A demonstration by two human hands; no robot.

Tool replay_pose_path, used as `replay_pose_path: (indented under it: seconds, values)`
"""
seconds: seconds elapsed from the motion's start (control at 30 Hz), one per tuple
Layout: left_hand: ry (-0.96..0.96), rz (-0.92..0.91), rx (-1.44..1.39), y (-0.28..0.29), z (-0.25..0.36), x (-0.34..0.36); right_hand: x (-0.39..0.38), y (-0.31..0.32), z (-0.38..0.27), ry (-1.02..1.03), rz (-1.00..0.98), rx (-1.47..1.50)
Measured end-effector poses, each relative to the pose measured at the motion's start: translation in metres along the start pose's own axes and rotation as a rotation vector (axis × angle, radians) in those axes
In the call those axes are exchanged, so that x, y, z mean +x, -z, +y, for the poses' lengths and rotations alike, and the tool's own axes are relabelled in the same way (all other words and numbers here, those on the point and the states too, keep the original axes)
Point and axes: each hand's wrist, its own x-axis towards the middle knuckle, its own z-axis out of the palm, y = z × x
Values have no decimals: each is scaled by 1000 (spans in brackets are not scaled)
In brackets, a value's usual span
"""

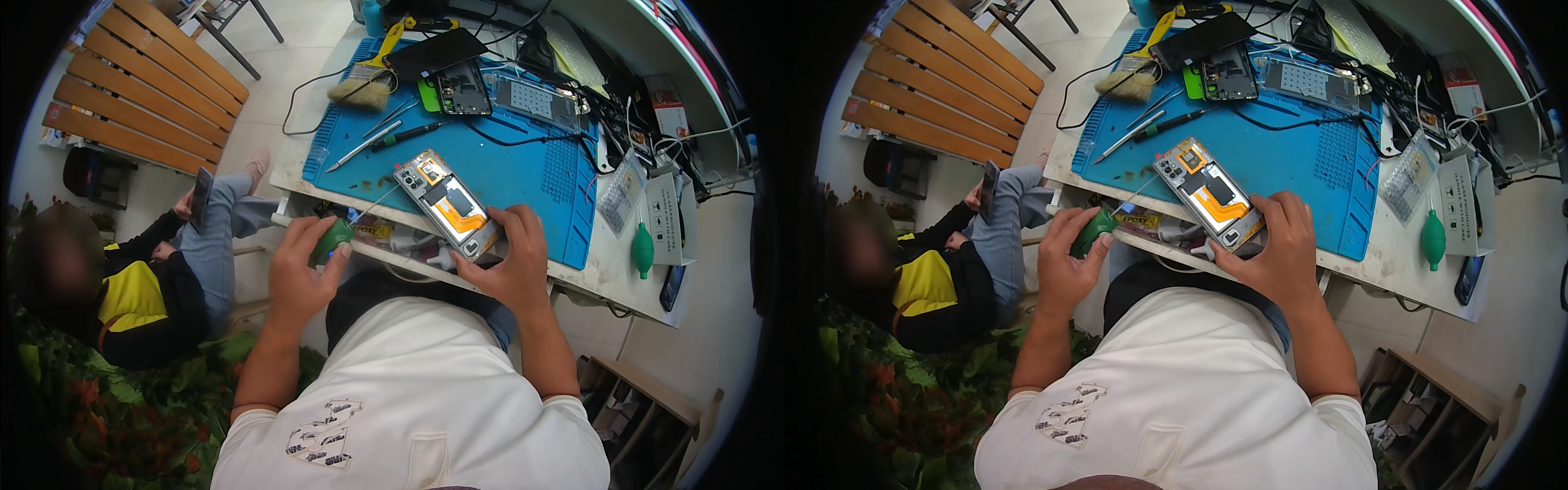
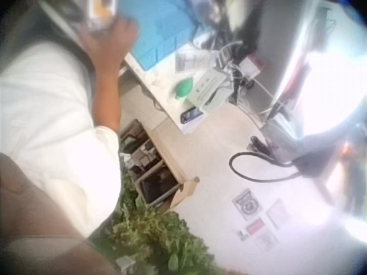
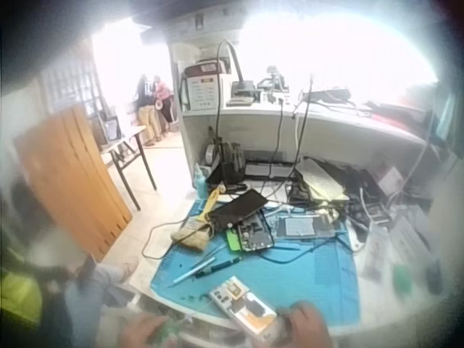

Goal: The person uses a screwdriver and a pry tool to disassemble the internal components of a mobile phone on a blue mat. They handle a battery and a screen assembly, then power on a phone to test the display and interface.

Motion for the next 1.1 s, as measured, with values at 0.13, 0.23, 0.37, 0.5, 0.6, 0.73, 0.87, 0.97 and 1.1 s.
replay_pose_path:
  seconds: [0.13,0.23,0.37,0.5,0.6,0.73,0.87,0.97,1.1]
  values:
    - [-14,13,27,0,-7,5,0,1,0,5,3,1]
    - [6,13,30,1,-6,8,0,1,0,5,3,-5]
    - [-10,-25,34,3,-3,7,-2,0,1,-1,5,-9]
    - [24,-40,3,3,-3,5,-3,-1,2,3,15,-15]
    - [-1,-54,9,4,-1,2,-2,0,2,4,11,-14]
    - [-12,-57,12,3,-2,1,-3,-1,2,-3,5,-11]
    - [16,-38,16,3,-2,2,-2,2,-1,-11,-11,-30]
    - [-2,-58,34,6,1,3,-3,1,1,-7,-7,-36]
    - [6,-90,35,6,2,2,-3,-2,2,30,34,-36]
